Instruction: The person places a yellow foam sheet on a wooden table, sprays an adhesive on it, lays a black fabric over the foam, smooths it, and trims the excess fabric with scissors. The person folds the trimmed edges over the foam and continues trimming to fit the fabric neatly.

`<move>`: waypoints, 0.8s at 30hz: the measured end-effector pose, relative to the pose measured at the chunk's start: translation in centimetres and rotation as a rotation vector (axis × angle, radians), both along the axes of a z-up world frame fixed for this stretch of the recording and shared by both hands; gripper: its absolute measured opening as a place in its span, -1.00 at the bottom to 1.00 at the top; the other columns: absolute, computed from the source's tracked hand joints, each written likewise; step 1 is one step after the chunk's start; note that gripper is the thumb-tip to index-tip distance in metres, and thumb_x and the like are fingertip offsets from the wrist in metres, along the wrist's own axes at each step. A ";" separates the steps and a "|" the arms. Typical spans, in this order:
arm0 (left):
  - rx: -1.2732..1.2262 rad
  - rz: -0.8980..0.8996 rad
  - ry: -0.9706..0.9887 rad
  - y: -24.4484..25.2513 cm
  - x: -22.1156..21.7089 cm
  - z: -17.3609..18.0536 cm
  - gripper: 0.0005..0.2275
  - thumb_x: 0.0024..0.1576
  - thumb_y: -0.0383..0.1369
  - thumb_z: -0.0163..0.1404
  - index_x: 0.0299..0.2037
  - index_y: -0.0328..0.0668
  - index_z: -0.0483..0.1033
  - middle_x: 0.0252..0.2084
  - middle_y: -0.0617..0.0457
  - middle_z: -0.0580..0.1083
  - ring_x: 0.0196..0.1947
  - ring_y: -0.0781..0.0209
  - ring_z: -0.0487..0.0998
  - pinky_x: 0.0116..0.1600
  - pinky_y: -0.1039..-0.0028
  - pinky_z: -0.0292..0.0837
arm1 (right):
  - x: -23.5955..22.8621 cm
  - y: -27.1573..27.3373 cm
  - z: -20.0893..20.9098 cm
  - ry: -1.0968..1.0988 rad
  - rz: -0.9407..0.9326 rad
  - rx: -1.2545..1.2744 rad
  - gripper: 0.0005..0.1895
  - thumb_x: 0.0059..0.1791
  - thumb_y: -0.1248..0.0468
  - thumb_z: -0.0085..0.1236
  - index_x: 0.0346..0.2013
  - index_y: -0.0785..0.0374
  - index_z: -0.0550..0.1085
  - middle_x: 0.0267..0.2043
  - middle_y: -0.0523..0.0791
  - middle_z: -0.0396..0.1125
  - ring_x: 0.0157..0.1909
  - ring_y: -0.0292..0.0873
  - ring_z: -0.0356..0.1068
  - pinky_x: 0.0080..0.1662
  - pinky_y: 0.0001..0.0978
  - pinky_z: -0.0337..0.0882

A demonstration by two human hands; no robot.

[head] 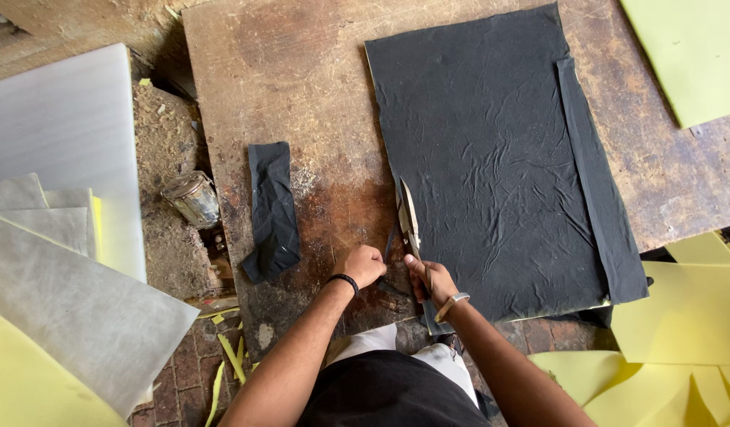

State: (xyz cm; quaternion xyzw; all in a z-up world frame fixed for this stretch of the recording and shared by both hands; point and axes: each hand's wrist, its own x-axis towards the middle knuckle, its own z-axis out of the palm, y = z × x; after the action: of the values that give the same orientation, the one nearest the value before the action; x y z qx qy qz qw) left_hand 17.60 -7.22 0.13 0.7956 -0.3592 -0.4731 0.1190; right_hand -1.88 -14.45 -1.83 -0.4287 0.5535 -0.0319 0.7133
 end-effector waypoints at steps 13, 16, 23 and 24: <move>0.075 -0.070 0.050 1.1 3.7 1.3 -0.91 -0.06 -0.34 0.19 -0.41 -0.12 0.69 -0.46 0.01 0.61 -0.42 0.17 0.60 -0.17 0.31 0.52 | 4.5 -4.3 -1.0 -0.029 -0.014 -0.028 -0.47 -0.10 -0.20 0.25 -0.51 0.21 0.39 -0.62 -0.19 0.21 -0.64 -0.22 0.19 -0.54 -0.33 0.23; 0.112 -0.047 0.073 1.2 4.3 1.4 -0.92 -0.04 -0.35 0.19 -0.41 -0.12 0.68 -0.47 0.04 0.60 -0.45 0.20 0.58 -0.18 0.33 0.52 | 4.8 -4.9 -0.8 0.001 0.014 -0.052 -0.46 -0.10 -0.19 0.28 -0.51 0.22 0.39 -0.61 -0.18 0.20 -0.63 -0.22 0.19 -0.54 -0.31 0.23; 0.112 -0.057 0.075 1.8 4.3 0.7 -0.94 -0.03 -0.34 0.22 -0.41 -0.07 0.70 -0.46 0.14 0.59 -0.43 0.29 0.56 -0.12 0.34 0.49 | 6.9 -8.0 -0.9 -0.019 0.050 -0.056 -0.44 -0.08 -0.22 0.22 -0.53 0.21 0.37 -0.62 -0.16 0.20 -0.63 -0.21 0.21 -0.54 -0.30 0.26; 0.111 -0.062 0.068 1.8 4.3 0.7 -0.94 -0.04 -0.34 0.23 -0.41 -0.06 0.71 -0.45 0.16 0.59 -0.41 0.30 0.55 -0.11 0.33 0.48 | 7.0 -8.3 -0.8 -0.032 0.060 -0.069 -0.44 -0.09 -0.22 0.24 -0.54 0.20 0.37 -0.62 -0.17 0.20 -0.63 -0.21 0.20 -0.55 -0.29 0.24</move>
State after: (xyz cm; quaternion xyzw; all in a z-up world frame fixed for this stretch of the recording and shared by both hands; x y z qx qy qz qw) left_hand 21.87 -5.44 0.79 0.7728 -0.3529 -0.5225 0.0721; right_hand 5.17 -22.71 -2.62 -0.4690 0.5277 -0.0365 0.7073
